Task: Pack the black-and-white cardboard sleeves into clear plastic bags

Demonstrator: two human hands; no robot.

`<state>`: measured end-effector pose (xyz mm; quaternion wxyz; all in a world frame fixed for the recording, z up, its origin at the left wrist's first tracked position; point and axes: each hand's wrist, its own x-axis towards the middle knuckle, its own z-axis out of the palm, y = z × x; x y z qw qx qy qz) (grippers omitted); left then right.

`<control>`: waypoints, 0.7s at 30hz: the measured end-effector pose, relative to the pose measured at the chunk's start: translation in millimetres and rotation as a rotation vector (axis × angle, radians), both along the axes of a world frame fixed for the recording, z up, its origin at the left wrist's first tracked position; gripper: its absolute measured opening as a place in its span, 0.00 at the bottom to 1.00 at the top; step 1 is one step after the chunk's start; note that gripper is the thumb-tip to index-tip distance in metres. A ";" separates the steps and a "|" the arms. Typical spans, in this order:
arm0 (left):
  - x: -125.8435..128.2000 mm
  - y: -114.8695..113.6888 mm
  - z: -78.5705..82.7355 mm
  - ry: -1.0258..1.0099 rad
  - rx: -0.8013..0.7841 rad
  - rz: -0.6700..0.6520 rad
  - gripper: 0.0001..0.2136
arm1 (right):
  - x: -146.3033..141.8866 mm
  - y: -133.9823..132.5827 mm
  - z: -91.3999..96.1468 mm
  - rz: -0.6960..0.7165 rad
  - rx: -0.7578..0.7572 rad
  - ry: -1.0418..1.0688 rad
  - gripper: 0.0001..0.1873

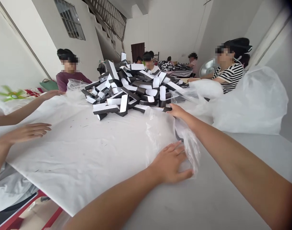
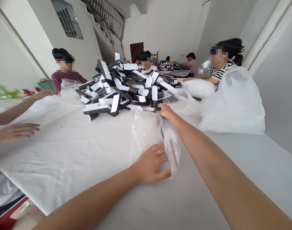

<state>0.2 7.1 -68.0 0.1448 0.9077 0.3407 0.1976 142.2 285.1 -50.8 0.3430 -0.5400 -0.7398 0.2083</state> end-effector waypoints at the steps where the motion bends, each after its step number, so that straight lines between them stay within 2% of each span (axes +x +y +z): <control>1: 0.6 0.2 -0.1 -0.013 0.021 -0.025 0.27 | -0.2 1.6 -1.5 -0.042 -0.009 -0.043 0.24; 3: 1.6 1.2 -0.4 -0.005 0.020 -0.077 0.24 | 2.6 1.4 -2.6 -0.127 -0.043 -0.075 0.16; 5: 1.9 2.4 -0.4 0.022 -0.011 -0.112 0.22 | 9.7 -2.2 -2.0 -0.194 -0.086 -0.042 0.12; 9: 1.8 3.2 0.4 0.052 -0.027 -0.124 0.20 | 30.7 -12.1 7.5 -0.254 -0.052 0.056 0.10; 12: 2.7 2.5 0.0 0.045 -0.006 -0.119 0.19 | 45.8 -25.3 29.6 -0.302 0.006 0.188 0.15; 14: 3.6 1.9 -0.4 0.036 0.002 -0.120 0.18 | 52.0 -45.8 50.5 -0.237 0.008 0.368 0.16; 17: 4.6 1.2 1.0 0.030 -0.014 -0.121 0.15 | 49.6 -102.1 78.3 0.108 -0.071 0.755 0.16; 19: 5.0 0.8 3.1 0.006 -0.037 -0.140 0.15 | 39.2 -150.1 85.1 0.252 -0.127 0.846 0.16; 21: 5.3 0.5 4.6 -0.032 -0.064 -0.161 0.16 | 24.4 -195.4 79.6 0.341 -0.218 0.895 0.17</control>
